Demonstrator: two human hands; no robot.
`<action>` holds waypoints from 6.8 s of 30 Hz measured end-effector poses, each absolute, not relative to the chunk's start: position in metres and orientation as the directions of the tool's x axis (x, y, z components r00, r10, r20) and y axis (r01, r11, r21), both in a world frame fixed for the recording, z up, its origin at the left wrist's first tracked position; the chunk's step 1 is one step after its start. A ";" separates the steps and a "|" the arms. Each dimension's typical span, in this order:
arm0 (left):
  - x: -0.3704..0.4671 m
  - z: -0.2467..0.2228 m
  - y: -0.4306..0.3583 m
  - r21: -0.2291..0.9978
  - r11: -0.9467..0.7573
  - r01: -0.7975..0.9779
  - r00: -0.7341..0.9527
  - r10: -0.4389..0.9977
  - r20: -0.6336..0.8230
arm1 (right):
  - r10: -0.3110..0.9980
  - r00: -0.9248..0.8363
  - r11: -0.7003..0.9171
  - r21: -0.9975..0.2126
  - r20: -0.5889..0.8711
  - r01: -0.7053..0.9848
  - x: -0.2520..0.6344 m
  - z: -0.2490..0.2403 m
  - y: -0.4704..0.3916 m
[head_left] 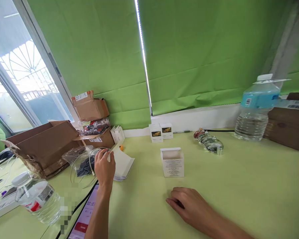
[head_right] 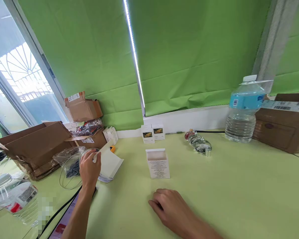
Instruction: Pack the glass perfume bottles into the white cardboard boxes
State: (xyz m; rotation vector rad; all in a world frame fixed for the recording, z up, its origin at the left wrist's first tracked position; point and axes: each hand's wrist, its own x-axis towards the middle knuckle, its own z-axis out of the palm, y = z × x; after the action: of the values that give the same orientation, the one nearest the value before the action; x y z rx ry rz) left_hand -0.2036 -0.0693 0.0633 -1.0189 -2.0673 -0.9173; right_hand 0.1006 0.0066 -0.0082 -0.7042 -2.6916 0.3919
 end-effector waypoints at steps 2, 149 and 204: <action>-0.192 0.076 -0.071 0.400 0.276 0.874 -0.475 0.311 0.823 | 0.522 -0.818 0.834 -0.347 0.241 0.430 0.101 -0.007 0.005; -0.047 0.039 -0.030 0.528 -0.360 0.769 0.017 0.838 0.546 | 0.571 -0.396 0.805 -0.586 0.719 0.098 0.156 0.102 0.045; -0.040 0.014 -0.023 0.836 -0.145 0.529 -0.153 0.953 0.262 | 0.463 -0.641 0.882 -0.246 0.612 0.402 0.152 0.079 0.047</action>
State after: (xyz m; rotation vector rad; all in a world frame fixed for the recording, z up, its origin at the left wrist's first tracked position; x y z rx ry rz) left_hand -0.0403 -0.0226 0.0138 -2.2568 -2.2695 -1.6810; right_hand 0.1525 0.0473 0.0789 -0.6187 -2.3440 0.1129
